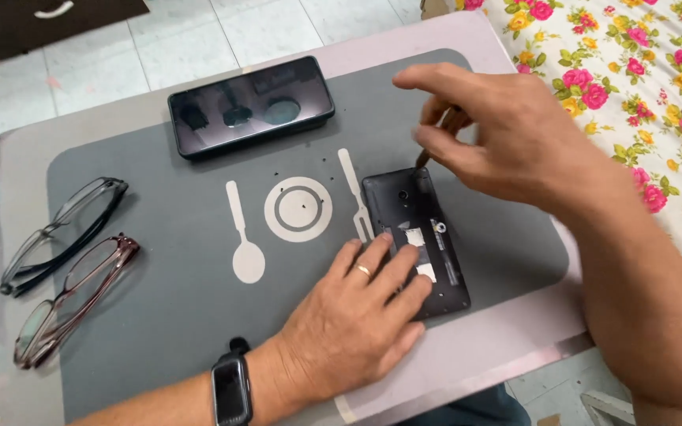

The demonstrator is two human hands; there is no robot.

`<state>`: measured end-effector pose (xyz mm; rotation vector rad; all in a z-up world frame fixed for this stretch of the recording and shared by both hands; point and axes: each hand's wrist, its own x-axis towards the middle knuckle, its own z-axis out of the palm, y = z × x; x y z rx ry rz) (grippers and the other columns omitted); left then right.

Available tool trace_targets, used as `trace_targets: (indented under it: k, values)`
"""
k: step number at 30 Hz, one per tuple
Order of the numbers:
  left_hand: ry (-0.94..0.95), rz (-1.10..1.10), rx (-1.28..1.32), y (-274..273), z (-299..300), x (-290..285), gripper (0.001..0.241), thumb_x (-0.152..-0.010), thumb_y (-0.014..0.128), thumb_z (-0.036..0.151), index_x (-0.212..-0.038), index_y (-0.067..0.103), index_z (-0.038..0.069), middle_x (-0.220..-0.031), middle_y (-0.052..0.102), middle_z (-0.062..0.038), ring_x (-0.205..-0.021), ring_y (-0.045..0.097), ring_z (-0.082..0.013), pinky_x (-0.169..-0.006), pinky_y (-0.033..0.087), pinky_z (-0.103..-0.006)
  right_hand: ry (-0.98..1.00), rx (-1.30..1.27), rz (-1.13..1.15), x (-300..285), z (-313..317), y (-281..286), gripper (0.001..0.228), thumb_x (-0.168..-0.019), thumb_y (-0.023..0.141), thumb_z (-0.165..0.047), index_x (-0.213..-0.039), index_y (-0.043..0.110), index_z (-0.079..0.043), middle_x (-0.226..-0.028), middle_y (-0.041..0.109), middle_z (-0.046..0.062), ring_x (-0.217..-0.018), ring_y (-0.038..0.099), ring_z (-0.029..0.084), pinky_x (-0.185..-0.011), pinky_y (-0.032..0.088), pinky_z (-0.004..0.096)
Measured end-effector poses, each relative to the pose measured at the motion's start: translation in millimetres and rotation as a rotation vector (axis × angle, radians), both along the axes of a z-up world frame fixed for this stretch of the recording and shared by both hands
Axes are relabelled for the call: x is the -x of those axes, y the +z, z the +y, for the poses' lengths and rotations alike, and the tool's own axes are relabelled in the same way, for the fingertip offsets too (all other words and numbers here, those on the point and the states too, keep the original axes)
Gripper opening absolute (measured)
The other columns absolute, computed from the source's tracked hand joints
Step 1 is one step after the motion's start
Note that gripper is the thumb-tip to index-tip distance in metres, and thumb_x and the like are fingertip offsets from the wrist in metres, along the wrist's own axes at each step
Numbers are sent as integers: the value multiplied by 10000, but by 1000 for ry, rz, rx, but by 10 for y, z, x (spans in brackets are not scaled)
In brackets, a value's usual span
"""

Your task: The person uses a screwdriver to remove screws from the back of a disassembled electronic device placed on a table mat. They then use a small tool to pry and adjust internal components within the device's casing.

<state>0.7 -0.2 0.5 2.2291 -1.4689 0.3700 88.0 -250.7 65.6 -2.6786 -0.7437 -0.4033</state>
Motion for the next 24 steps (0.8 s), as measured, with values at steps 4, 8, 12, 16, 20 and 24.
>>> trace_targets:
  k: [4, 8, 12, 16, 20, 24]
  values:
    - [25, -11, -10, 5, 1, 22, 477, -927, 799, 348, -1251, 659, 28, -1374, 650, -244, -1250, 638, -475, -1000, 504, -590, 12, -46, 186, 84, 5, 113, 436, -1017, 686, 0, -1438, 667, -112, -938, 758, -32, -656, 664, 154, -663, 514, 325]
    - [58, -20, -10, -52, -10, 45, 491, -938, 782, 388, -1271, 676, 44, -1395, 664, -235, -1276, 641, -464, -1023, 514, -606, 26, 65, 64, 38, -4, 62, 282, -1075, 828, -122, -1332, 722, -78, -844, 769, 19, -695, 706, 185, -681, 531, 344]
    - [54, -8, 2, -67, -10, 37, 511, -926, 800, 397, -1278, 691, 42, -1402, 656, -225, -1283, 633, -460, -1032, 516, -608, 44, 105, 75, 1, 66, 158, 301, -1063, 773, -63, -1359, 746, -115, -934, 809, 0, -646, 691, 194, -668, 520, 347]
    - [73, -7, 35, -85, -24, 36, 464, -928, 782, 370, -1248, 701, 44, -1375, 677, -210, -1264, 647, -444, -1030, 525, -603, 151, -58, 242, 76, 167, 208, 440, -941, 603, 104, -1334, 703, -68, -1084, 812, 38, -945, 793, 148, -846, 593, 297]
    - [79, -6, 64, -71, -26, 29, 377, -960, 740, 315, -1218, 701, 43, -1349, 673, -196, -1241, 655, -433, -1016, 527, -584, 137, -193, 75, 99, 74, -16, 304, -1082, 709, 151, -1350, 691, 9, -1102, 809, 139, -889, 785, 186, -884, 619, 309]
    - [67, -20, 47, -85, -29, 31, 431, -931, 775, 341, -1234, 697, 44, -1365, 678, -203, -1262, 656, -438, -1021, 537, -598, 113, -281, 209, 122, 95, 76, 529, -872, 517, 207, -1345, 664, 22, -1214, 794, 160, -989, 831, 221, -906, 645, 309]
